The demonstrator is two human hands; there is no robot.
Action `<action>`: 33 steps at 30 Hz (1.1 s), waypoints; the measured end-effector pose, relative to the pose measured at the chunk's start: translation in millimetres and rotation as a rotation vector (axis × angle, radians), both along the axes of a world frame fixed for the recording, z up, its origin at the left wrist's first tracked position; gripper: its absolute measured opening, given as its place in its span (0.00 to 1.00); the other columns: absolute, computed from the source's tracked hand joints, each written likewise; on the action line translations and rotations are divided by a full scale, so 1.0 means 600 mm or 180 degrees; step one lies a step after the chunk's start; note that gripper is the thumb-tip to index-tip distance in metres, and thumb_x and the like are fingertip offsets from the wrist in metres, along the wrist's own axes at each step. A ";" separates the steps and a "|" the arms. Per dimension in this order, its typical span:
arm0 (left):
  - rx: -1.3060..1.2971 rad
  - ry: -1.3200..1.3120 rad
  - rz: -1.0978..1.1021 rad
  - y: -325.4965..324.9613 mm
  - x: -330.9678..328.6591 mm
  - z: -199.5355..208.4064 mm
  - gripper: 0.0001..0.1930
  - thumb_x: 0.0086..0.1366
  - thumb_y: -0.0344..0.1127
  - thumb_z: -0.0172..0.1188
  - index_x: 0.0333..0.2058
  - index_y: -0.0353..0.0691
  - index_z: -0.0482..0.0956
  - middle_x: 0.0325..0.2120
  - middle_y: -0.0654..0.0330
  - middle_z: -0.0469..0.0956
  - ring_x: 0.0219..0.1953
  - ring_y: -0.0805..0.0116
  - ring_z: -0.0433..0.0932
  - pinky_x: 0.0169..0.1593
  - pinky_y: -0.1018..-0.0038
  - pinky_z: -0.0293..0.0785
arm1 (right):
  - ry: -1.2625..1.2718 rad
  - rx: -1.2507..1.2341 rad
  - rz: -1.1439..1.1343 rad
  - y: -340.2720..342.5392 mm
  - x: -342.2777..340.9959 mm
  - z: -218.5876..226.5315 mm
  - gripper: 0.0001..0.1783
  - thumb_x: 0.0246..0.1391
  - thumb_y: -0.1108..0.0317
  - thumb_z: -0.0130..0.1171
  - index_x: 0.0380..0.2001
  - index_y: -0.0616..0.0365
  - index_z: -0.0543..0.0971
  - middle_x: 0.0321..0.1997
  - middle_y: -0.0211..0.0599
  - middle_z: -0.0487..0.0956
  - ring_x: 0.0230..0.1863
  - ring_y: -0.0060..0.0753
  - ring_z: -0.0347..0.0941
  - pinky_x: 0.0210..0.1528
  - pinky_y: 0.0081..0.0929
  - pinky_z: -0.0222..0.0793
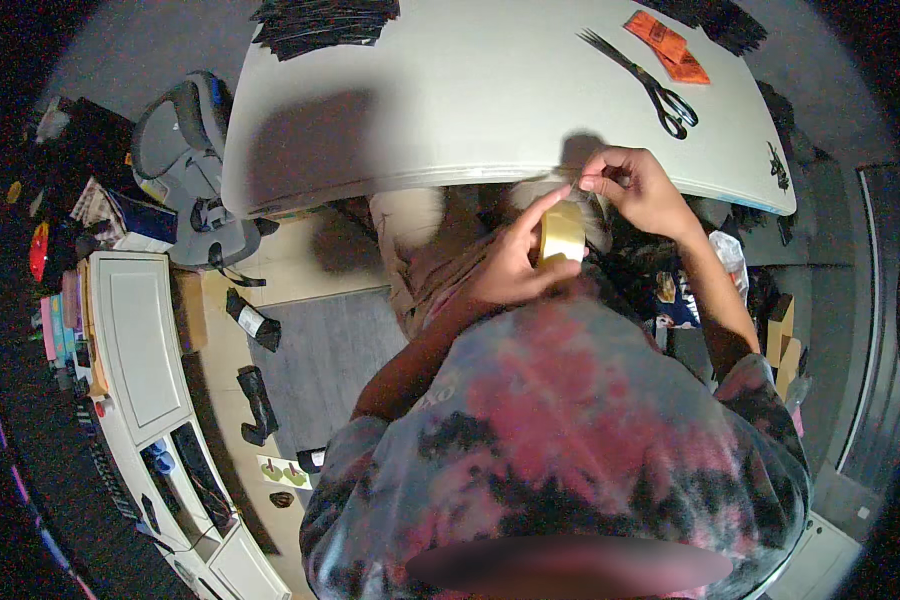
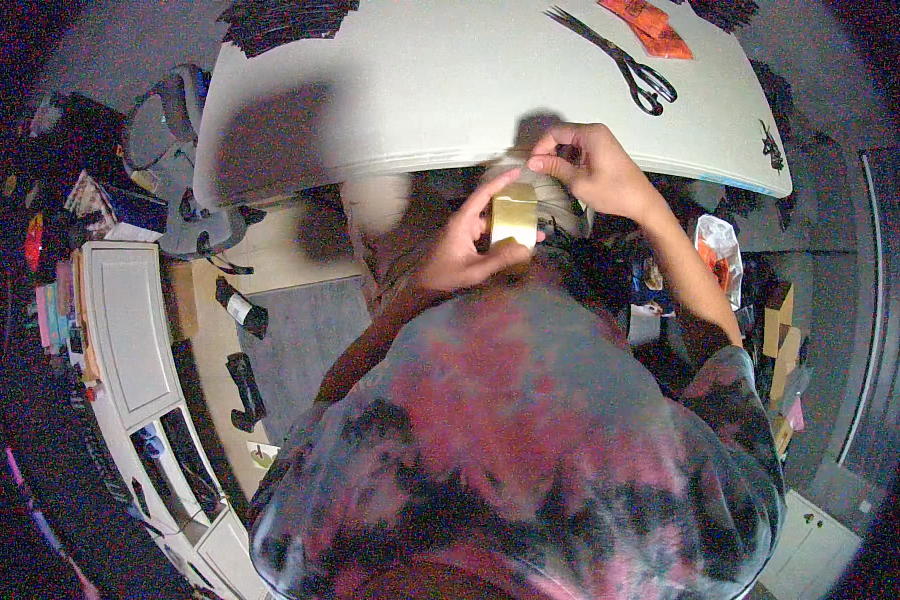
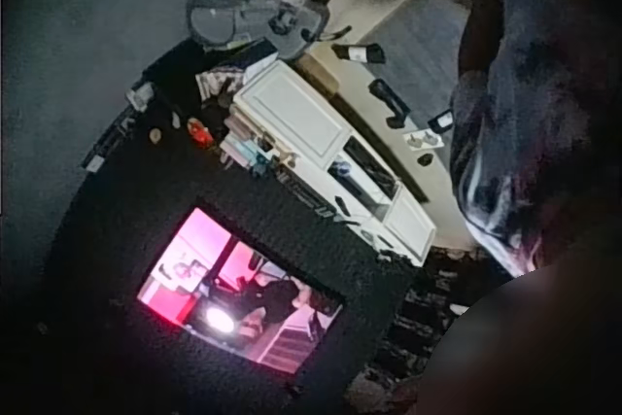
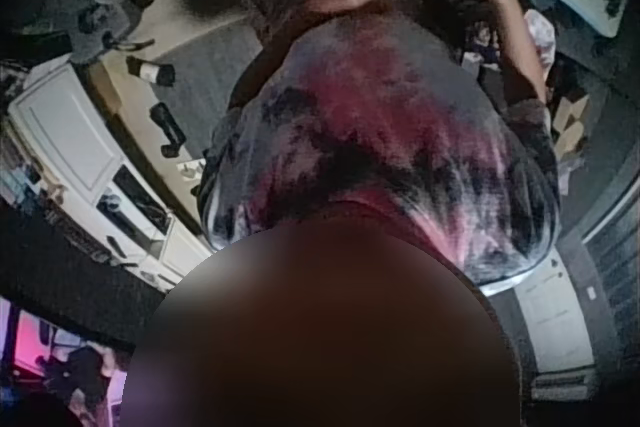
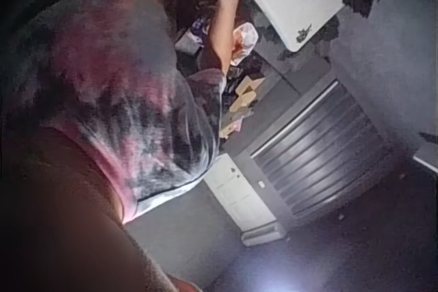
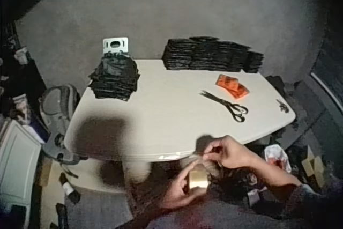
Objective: The recorder is using tape and scissors to seal or prepare packages or bags on a table.
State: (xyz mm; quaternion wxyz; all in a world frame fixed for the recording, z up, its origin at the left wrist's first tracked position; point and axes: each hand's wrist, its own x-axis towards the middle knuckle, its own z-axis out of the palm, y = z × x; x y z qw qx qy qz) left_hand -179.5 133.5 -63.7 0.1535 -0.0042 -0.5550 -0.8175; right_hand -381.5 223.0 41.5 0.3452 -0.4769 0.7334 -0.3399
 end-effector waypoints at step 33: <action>0.0062 -0.0068 0.0298 -0.004 -0.012 -0.048 0.45 0.65 0.26 0.64 0.72 0.43 0.43 0.48 0.52 0.76 0.50 0.62 0.80 0.53 0.66 0.78 | 0.1579 0.0005 0.0462 -0.121 -0.026 -0.011 0.13 0.53 0.65 0.68 0.31 0.67 0.82 0.26 0.48 0.82 0.27 0.38 0.77 0.34 0.34 0.72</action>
